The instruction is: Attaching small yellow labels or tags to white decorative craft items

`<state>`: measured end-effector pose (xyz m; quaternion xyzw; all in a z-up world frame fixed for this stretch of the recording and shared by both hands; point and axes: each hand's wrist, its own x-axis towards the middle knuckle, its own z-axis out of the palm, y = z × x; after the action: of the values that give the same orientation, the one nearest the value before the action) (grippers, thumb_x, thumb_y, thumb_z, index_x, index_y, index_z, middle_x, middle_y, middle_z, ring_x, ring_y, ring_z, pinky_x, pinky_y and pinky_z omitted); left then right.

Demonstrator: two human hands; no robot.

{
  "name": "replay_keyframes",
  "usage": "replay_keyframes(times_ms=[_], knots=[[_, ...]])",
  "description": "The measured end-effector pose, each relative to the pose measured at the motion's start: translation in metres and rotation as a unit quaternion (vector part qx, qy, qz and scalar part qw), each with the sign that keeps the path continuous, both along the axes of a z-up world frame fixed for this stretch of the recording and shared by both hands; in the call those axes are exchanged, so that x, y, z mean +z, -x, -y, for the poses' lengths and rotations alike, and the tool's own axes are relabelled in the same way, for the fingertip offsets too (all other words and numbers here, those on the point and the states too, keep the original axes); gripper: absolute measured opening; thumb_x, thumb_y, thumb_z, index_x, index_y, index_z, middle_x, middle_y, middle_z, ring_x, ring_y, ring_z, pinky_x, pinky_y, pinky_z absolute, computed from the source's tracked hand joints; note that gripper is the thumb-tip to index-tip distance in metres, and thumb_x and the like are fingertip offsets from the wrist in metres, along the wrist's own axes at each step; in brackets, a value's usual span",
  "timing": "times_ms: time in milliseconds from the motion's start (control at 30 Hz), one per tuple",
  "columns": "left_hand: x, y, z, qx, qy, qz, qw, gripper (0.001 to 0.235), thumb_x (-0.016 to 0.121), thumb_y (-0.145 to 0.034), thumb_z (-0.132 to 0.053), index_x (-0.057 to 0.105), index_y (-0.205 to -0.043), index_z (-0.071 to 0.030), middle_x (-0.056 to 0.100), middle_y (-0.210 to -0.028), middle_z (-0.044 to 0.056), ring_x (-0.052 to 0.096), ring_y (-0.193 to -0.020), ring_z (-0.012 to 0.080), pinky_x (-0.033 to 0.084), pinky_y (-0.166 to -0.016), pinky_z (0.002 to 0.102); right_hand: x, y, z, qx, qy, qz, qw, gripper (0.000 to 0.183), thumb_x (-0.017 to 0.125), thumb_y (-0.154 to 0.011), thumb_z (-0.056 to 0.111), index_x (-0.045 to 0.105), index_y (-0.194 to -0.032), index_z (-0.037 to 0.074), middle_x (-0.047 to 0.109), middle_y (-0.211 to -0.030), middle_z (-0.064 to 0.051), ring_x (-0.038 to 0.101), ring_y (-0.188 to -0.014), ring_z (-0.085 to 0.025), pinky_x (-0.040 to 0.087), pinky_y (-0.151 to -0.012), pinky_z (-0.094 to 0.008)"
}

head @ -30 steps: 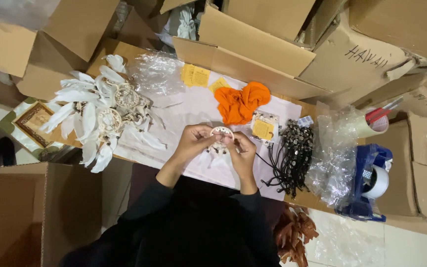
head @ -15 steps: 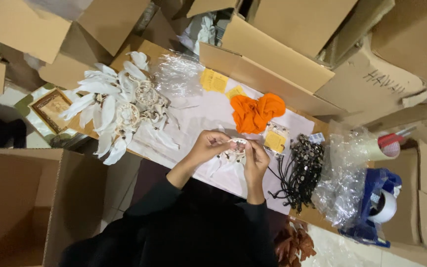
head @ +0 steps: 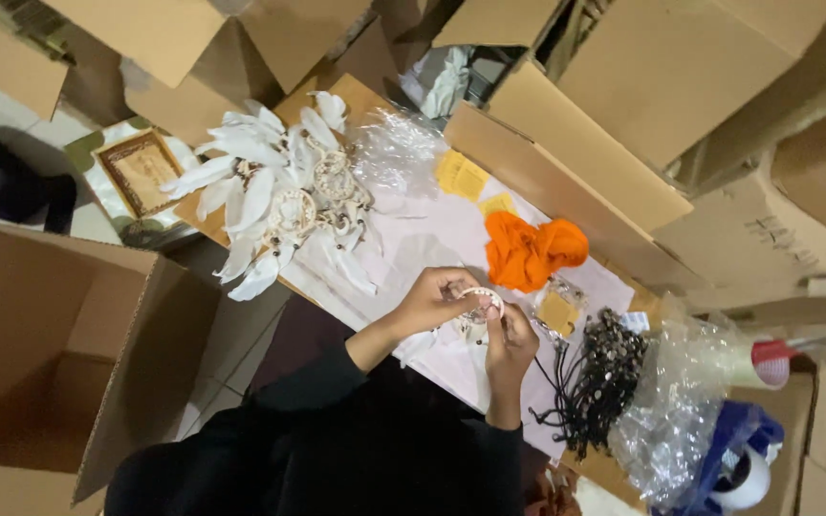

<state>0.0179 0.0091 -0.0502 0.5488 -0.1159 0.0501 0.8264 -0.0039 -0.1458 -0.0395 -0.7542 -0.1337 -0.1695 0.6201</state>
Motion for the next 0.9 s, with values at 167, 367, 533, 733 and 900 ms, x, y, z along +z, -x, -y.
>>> replay_keyframes(times_ms=[167,367,533,733,900], knots=[[0.019,-0.001,-0.009,0.033,-0.008,0.023,0.999,0.017,0.079,-0.083,-0.010,0.077,-0.099,-0.008,0.068,-0.073,0.005,0.055,-0.070,0.0078,0.045,-0.062,0.021,-0.006,0.002,-0.001,-0.016,0.023,-0.026,0.999,0.009,0.064,-0.100,0.004,0.072,-0.099,-0.001,0.067,-0.077,-0.008,0.055,-0.077,-0.012,0.048,-0.077,-0.032],[0.015,-0.003,-0.008,0.043,-0.024,0.040,0.998,0.016,0.076,-0.086,-0.008,0.077,-0.102,-0.007,0.067,-0.074,0.010,0.055,-0.073,0.0116,0.046,-0.066,0.026,-0.028,-0.006,0.011,-0.021,0.005,-0.024,0.999,0.010,0.064,-0.101,0.006,0.072,-0.099,-0.001,0.065,-0.077,-0.009,0.052,-0.073,-0.013,0.046,-0.072,-0.031],[0.013,-0.002,-0.007,0.048,-0.009,0.025,0.999,0.013,0.072,-0.091,-0.008,0.077,-0.104,-0.008,0.072,-0.078,0.008,0.059,-0.075,0.0105,0.049,-0.071,0.026,-0.005,0.000,-0.001,-0.025,-0.005,-0.026,0.999,0.009,0.065,-0.100,0.003,0.072,-0.101,-0.002,0.065,-0.078,-0.010,0.055,-0.072,-0.014,0.047,-0.073,-0.031],[0.002,-0.003,-0.003,0.034,-0.001,0.016,0.999,0.017,0.068,-0.092,-0.003,0.075,-0.107,-0.007,0.074,-0.081,0.010,0.061,-0.077,0.0106,0.053,-0.072,0.027,0.001,0.001,-0.005,-0.040,-0.008,-0.027,0.999,0.009,0.066,-0.099,0.004,0.073,-0.102,-0.001,0.064,-0.075,-0.008,0.053,-0.069,-0.011,0.049,-0.069,-0.028],[0.003,-0.001,-0.002,0.049,-0.003,0.012,0.999,0.020,0.072,-0.091,-0.006,0.072,-0.111,-0.004,0.073,-0.091,0.011,0.060,-0.083,0.0134,0.052,-0.075,0.030,0.013,0.003,-0.005,-0.037,0.013,-0.006,0.999,0.008,0.067,-0.098,0.003,0.074,-0.097,-0.001,0.061,-0.070,-0.007,0.053,-0.067,-0.011,0.047,-0.067,-0.029]])
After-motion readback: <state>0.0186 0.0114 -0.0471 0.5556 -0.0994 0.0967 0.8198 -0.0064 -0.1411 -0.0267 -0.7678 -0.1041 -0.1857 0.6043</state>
